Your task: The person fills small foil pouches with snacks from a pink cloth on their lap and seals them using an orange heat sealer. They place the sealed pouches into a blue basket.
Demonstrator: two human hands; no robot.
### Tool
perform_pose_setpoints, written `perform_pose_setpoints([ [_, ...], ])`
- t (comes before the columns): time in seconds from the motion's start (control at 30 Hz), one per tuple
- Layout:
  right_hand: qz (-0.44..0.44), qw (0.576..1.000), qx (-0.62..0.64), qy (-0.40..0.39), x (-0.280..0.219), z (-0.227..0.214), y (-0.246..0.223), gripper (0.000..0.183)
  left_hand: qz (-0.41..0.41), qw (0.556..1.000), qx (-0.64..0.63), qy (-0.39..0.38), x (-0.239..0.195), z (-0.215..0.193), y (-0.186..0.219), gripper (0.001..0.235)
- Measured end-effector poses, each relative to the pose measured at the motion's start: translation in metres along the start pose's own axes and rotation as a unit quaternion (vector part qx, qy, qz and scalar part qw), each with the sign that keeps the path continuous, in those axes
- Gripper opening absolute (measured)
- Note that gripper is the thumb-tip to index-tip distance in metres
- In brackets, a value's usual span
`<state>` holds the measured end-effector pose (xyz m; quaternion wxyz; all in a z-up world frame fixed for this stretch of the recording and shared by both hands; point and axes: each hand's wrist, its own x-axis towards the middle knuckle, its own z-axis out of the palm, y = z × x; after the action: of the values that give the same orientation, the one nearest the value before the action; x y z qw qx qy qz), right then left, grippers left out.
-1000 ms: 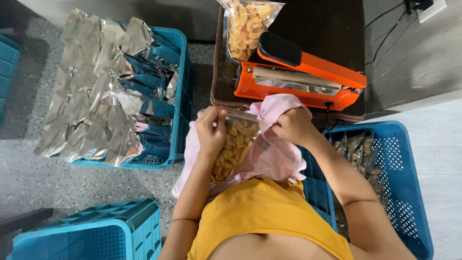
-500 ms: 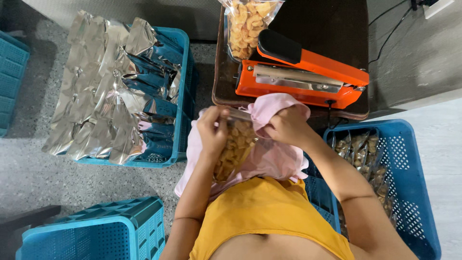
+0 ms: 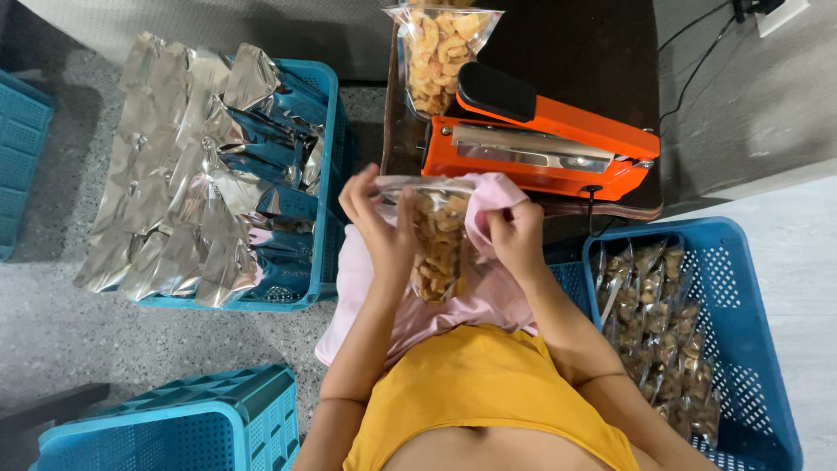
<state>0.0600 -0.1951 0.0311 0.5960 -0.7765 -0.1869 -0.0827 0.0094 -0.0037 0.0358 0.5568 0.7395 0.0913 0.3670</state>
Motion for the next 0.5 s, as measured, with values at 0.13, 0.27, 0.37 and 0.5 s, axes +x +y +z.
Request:
perform_pose_setpoints([
  [0.13,-0.049,0.996,-0.076,-0.006,-0.001,0.009,-0.007,0.029,0.033,0.977,0.157,-0.141,-0.026,-0.012,0.023,0.052],
  [0.27,-0.03,0.983,0.055,-0.173,-0.024,0.039,0.008,0.042,-0.085,0.984,0.028,-0.156,-0.045,-0.006,-0.022,0.056],
  [0.37,-0.024,0.962,-0.003,-0.271,-0.047,0.042,0.013,0.053,-0.113,0.984,-0.044,-0.127,-0.077,-0.008,-0.069,0.052],
  [0.5,0.022,0.968,-0.005,-0.25,-0.039,0.047,0.01,0.052,-0.099,0.982,-0.072,-0.142,-0.117,0.002,-0.082,0.078],
])
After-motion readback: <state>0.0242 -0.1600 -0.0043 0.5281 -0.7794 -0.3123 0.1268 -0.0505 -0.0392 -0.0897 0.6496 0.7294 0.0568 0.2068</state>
